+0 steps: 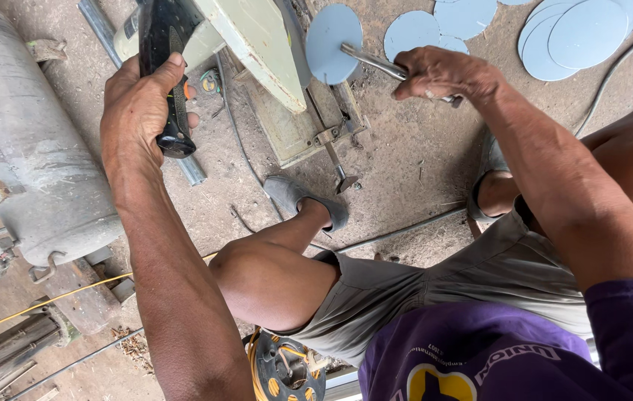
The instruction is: The person uses a bench grinder to smooth the edges of circular metal discs. They hold each disc with pliers against the spinning wheel, rotate it to grind the perimeter, then place the finished disc on the floor and pick up the next one.
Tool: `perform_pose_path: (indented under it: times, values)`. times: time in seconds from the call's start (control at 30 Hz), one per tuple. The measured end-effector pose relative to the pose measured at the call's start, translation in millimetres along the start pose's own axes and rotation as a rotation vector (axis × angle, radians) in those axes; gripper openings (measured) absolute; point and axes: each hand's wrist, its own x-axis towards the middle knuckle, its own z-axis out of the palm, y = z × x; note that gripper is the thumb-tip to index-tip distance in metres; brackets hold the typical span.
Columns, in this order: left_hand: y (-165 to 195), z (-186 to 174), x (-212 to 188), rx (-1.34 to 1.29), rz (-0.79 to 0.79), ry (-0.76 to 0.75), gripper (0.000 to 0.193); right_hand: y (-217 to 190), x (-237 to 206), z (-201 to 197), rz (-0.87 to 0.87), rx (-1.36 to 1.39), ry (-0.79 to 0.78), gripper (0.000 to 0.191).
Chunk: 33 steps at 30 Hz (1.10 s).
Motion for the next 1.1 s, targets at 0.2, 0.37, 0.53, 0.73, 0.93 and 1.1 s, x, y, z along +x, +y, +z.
perform_pose_path:
  times: [0.2, 0.37, 0.53, 0.73, 0.93, 1.1]
  values:
    - [1.9, -0.3, -4.5, 0.019, -0.064, 0.023, 0.031, 10.1, 0.9, 0.0, 0.003, -0.039, 0.206, 0.031]
    - [7.1, -0.8, -2.2, -0.01, -0.045, -0.006, 0.032, -5.5, 32.3, 84.1, -0.077, 0.315, 0.461, 0.041]
    - [2.4, -1.1, -1.2, -0.01, -0.072, -0.001, 0.034, -34.9, 53.0, 144.2, -0.054, 0.464, 0.447, 0.045]
    - [-4.4, -2.6, 0.9, 0.026, 0.002, -0.008, 0.033, -28.3, 58.7, 159.7, -0.091, 0.291, 0.444, 0.041]
    - [-10.0, -3.4, 0.6, 0.024, 0.015, 0.01, 0.032, 11.9, 46.6, 135.8, -0.213, 0.196, 0.323, 0.045]
    - [-17.1, -4.1, 3.1, -0.004, 0.063, 0.0, 0.033, 25.3, 23.9, 90.9, -0.368, 0.342, 0.156, 0.036]
